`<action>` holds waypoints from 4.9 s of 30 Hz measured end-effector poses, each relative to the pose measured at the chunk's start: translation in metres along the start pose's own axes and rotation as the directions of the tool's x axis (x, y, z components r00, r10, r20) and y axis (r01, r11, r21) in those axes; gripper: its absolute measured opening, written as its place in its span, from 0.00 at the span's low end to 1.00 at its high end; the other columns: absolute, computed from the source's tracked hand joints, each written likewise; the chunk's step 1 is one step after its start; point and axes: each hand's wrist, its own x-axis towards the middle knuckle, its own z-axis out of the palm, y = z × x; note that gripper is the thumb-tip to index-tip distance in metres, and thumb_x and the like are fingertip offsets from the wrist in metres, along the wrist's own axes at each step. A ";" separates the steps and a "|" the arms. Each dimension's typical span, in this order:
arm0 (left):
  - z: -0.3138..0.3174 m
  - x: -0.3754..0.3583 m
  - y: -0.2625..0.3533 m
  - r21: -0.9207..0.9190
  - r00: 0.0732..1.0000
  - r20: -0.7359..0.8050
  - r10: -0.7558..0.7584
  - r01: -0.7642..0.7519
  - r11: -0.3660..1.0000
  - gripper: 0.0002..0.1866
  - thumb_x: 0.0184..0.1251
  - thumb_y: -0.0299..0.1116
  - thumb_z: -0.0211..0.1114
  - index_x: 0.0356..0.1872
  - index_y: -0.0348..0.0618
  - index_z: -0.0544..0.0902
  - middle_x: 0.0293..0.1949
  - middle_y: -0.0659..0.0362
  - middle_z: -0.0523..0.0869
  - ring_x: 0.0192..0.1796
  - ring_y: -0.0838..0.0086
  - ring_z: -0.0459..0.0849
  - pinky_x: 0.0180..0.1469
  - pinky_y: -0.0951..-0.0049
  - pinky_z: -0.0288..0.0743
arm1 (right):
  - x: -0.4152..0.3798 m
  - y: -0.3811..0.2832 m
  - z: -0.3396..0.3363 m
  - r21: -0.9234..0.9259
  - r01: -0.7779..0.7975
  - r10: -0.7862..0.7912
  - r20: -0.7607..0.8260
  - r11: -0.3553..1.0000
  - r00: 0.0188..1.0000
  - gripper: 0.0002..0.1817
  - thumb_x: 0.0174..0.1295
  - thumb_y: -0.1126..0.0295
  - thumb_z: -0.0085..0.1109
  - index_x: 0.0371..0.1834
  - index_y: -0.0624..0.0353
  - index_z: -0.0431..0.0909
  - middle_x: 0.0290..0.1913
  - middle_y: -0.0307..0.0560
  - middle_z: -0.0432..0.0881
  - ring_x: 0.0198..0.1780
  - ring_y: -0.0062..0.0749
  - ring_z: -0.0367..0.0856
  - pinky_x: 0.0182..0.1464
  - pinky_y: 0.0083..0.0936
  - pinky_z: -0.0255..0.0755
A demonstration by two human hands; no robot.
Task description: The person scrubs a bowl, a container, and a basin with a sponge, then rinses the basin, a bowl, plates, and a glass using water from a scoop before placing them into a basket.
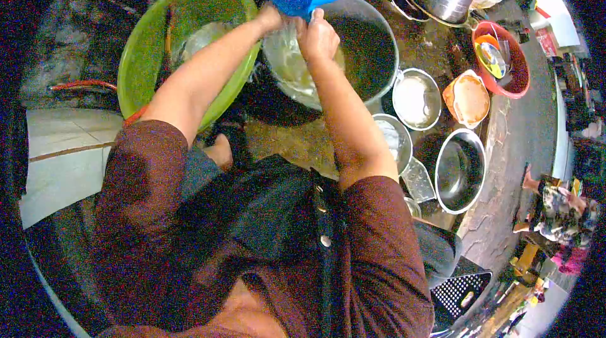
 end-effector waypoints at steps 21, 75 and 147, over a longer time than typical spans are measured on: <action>0.131 -0.148 -0.042 0.506 0.516 0.840 -0.165 -0.638 0.581 0.38 0.47 0.66 0.57 0.54 0.47 0.73 0.53 0.53 0.76 0.55 0.60 0.74 0.55 0.61 0.66 | -0.105 0.125 -0.122 -0.398 0.375 -0.134 0.516 0.837 0.846 0.17 0.56 0.57 0.54 0.39 0.57 0.65 0.25 0.57 0.78 0.30 0.55 0.78 0.31 0.46 0.69; 0.079 -0.080 -0.053 -0.193 0.785 -0.619 -0.006 -0.145 0.970 0.26 0.65 0.49 0.47 0.58 0.42 0.63 0.54 0.49 0.68 0.58 0.55 0.61 0.61 0.60 0.52 | -0.015 -0.102 0.033 0.518 -0.364 -0.089 0.657 0.774 0.748 0.19 0.48 0.57 0.64 0.35 0.62 0.78 0.31 0.50 0.81 0.31 0.32 0.80 0.34 0.26 0.72; 0.120 -0.169 -0.011 0.505 0.513 0.682 0.521 -0.846 0.172 0.11 0.51 0.33 0.58 0.38 0.48 0.73 0.26 0.56 0.80 0.32 0.62 0.81 0.31 0.60 0.74 | 0.010 0.061 -0.144 -0.745 0.221 -0.272 0.055 0.629 0.961 0.07 0.60 0.65 0.44 0.39 0.52 0.67 0.26 0.53 0.80 0.31 0.48 0.81 0.34 0.42 0.72</action>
